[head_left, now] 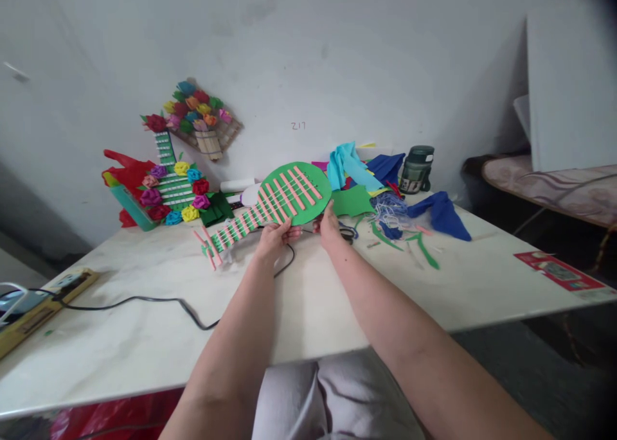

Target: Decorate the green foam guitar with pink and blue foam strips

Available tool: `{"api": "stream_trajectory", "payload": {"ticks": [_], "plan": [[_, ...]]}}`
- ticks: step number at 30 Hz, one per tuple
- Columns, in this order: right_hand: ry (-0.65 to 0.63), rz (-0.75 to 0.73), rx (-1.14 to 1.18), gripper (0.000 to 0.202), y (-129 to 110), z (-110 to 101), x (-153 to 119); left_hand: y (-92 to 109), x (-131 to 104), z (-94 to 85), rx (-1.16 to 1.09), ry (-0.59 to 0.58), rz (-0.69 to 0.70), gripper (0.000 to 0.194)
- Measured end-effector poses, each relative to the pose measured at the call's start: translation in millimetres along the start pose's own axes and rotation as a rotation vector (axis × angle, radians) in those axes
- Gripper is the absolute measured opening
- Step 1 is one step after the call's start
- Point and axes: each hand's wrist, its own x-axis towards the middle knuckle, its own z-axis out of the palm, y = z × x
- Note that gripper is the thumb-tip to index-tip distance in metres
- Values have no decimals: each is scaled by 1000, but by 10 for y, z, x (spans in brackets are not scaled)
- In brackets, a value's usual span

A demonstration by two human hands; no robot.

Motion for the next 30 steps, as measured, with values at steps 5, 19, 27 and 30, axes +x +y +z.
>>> {"api": "stream_trajectory", "payload": {"ticks": [5, 19, 27, 30], "plan": [[-29, -8, -36, 45, 17, 39, -54, 18, 0, 1, -30, 24, 17, 24], [4, -107, -332, 30, 89, 17, 24, -5, 35, -23, -2, 64, 30, 24], [-93, -132, -413, 28, 63, 7, -20, 31, 25, 9, -17, 69, 26, 16], [-117, -107, -356, 26, 39, 28, -58, 38, 18, 15, -25, 77, 35, 16]]}}
